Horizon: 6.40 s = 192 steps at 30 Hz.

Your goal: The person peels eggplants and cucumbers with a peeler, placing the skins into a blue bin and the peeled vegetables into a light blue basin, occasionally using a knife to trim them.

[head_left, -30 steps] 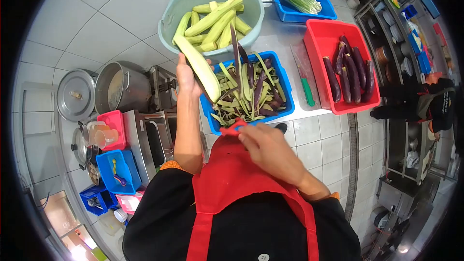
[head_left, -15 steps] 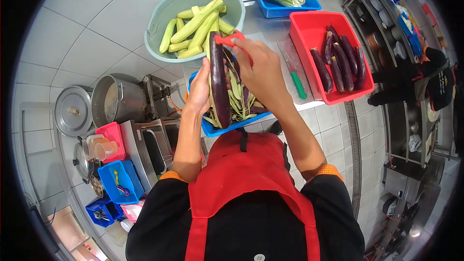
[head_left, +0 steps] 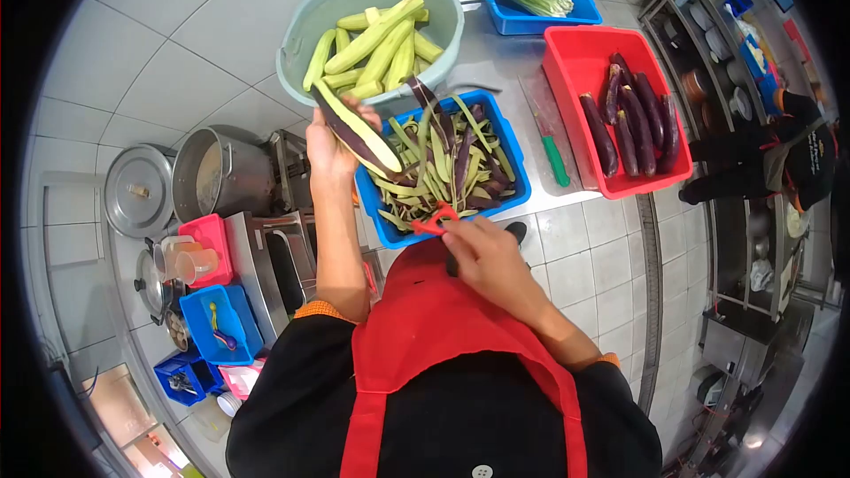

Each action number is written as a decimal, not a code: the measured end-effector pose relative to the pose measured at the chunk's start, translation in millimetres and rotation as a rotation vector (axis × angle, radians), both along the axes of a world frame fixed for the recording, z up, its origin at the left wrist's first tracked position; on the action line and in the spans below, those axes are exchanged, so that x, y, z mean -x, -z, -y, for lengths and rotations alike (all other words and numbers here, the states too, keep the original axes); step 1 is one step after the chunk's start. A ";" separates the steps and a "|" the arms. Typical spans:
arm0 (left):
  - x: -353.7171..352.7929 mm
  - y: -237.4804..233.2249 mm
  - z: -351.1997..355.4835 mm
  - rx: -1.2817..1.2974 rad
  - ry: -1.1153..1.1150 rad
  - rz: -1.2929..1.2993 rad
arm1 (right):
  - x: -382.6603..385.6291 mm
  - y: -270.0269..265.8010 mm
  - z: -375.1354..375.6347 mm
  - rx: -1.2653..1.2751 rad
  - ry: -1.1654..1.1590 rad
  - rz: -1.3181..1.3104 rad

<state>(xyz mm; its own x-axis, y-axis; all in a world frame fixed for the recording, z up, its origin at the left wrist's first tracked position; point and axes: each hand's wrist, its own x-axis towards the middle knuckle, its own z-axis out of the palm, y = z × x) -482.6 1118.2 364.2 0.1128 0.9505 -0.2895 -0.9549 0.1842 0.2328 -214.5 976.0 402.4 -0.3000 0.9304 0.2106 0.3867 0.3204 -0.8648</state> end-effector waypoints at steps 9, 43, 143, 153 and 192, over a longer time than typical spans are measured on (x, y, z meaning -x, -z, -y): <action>-78.5 -26.8 42.2 -0.151 0.199 -0.402 | 9.9 -51.1 -86.0 -0.415 0.206 0.063; -68.9 -15.7 54.2 -0.180 0.162 -0.699 | 44.9 -49.1 -125.2 -0.478 0.176 0.090; -85.7 -33.2 29.6 -0.071 0.081 -0.754 | 23.4 -39.1 -109.3 -0.412 0.200 -0.055; -10.7 -1.0 16.4 -0.029 -0.315 -0.627 | 11.7 -28.2 -3.0 0.000 -0.152 0.191; -73.8 -35.6 20.9 -0.602 -0.137 -0.007 | 42.2 4.2 -83.4 0.061 0.318 -1.183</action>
